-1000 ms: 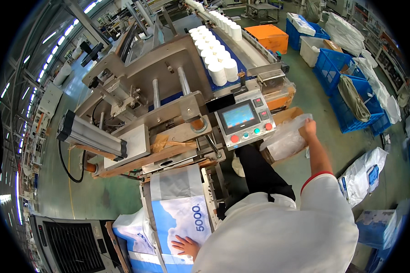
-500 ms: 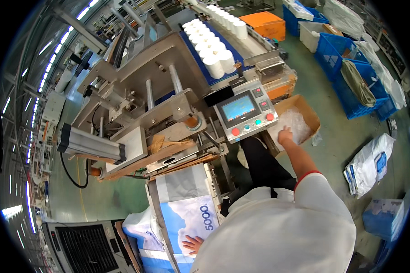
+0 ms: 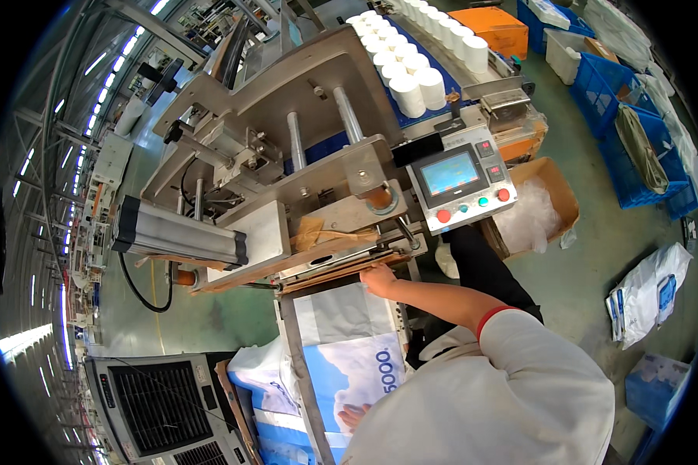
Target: The person places a large printed plastic bag onto a packing machine, flattens it by hand, and then pushes a button on the control panel to cycle the machine.
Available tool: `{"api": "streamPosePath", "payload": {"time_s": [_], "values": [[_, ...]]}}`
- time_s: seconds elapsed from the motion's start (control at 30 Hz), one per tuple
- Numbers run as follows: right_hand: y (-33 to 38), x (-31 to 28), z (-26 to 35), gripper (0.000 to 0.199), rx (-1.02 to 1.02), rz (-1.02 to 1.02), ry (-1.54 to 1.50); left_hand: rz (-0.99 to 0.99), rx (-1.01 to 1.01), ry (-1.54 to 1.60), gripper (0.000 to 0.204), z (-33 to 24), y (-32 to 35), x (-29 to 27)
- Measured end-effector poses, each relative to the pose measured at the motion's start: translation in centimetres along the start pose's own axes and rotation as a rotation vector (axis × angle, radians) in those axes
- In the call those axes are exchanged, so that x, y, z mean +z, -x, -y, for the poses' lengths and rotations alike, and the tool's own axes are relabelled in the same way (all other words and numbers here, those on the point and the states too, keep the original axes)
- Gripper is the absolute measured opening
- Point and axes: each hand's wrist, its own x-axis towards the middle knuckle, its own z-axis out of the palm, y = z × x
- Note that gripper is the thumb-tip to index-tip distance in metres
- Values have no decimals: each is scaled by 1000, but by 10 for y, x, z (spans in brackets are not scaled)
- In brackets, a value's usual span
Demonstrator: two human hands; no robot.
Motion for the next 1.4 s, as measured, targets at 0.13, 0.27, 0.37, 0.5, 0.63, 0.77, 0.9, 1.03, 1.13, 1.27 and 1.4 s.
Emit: {"api": "streamPosePath", "payload": {"time_s": [0.13, 0.27, 0.37, 0.5, 0.63, 0.77, 0.9, 1.03, 1.13, 1.27, 1.4], "values": [[-10, -4, -3, 16, 72, 175, -242, -84, 352, 151, 61, 0, -42, -3], [1, -12, 5, 15, -289, -48, -122, 55, 755, 385, 53, -110, -128, -39], [2, -25, 17, 19, -451, 27, -202, 137, 1080, 476, 56, -213, -183, -64], [10, -73, 47, 25, -297, 415, -341, 538, 1522, 211, 39, -282, -250, -63], [14, -96, 4, 38, -267, 707, -508, 591, 1740, -290, 53, -293, -342, -60], [22, -107, -50, 30, -99, 720, -705, 1001, 1175, -465, 63, -307, -414, -94], [17, -116, -48, 31, 264, 193, -936, 1108, 799, -406, 63, -299, -467, -101], [7, -70, -66, 31, 174, -277, -682, 1081, 630, -304, 62, -315, -499, -101], [-16, -62, -59, 28, 205, -467, -756, 1050, 561, -224, 62, -332, -511, -98], [-45, -73, -53, 26, 201, -586, -855, 997, 482, -127, 61, -342, -518, -93], [-86, -87, -64, 23, 202, -716, -927, 960, 479, -80, 61, -370, -518, -79]]}}
